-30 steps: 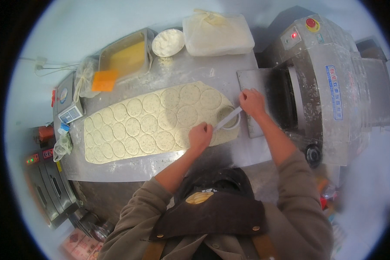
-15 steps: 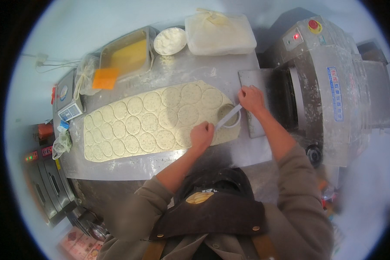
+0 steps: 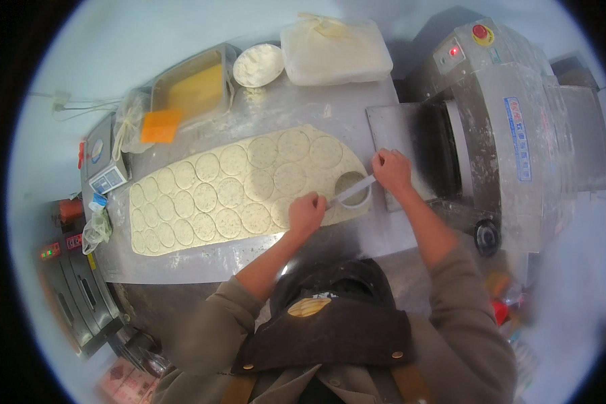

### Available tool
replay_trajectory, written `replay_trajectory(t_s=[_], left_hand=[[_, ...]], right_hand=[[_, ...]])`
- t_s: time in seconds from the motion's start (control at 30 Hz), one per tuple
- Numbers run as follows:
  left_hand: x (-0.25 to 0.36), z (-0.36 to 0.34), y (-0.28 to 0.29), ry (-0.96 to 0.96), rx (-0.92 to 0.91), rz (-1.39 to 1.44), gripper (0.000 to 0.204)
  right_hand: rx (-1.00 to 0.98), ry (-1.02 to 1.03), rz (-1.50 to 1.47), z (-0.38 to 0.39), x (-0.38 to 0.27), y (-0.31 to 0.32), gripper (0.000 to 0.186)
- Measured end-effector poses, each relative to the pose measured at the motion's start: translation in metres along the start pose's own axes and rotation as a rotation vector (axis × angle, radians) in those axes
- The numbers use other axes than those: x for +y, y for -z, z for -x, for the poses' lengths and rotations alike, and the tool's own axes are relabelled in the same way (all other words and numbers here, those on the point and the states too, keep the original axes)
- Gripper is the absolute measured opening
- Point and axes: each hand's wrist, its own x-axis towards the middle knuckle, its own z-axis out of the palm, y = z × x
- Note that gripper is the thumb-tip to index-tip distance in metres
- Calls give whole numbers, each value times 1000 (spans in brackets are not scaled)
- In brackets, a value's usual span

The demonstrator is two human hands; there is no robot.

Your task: The person places baked buns into a plastic bag using tongs, then uses a round cutter to cut circular pieces from a large sheet of dough on a metal table. They remove the excess dough and place some cut pieces onto a digital scale.

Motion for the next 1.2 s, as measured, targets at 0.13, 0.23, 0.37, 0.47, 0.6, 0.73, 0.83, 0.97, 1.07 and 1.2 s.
replay_trajectory(t_s=[0.13, 0.23, 0.37, 0.47, 0.6, 0.73, 0.83, 0.97, 1.07, 1.2], left_hand=[[-1, -4, 2, 8, -6, -11, 35], [-2, -7, 4, 12, -4, -36, 35], [-4, -13, 7, 2, 39, -42, 35], [-4, -17, 10, 17, 41, -43, 35], [-1, -19, 13, 38, 40, -52, 36], [0, -20, 13, 70, 27, -51, 37], [-1, -23, 13, 80, 16, -81, 36], [2, -26, 15, 87, -4, -104, 37], [5, -28, 18, 108, -74, -165, 40], [-1, -35, 18, 63, -265, -307, 43]], right_hand=[[11, 8, -17, 0, -1, 1, 23], [11, -6, -31, 1, -3, 1, 22], [35, -12, -26, 0, -6, -1, 23], [34, -22, -16, -3, -7, -4, 23], [50, -9, 22, -7, -7, -7, 25], [-28, -47, 17, -9, -8, -7, 26], [-52, -52, 35, -9, -10, -5, 27], [-96, -34, 126, -10, -13, -2, 31], [-200, 95, 236, -15, -14, 1, 34], [-437, 233, 261, -28, -13, 2, 39]])
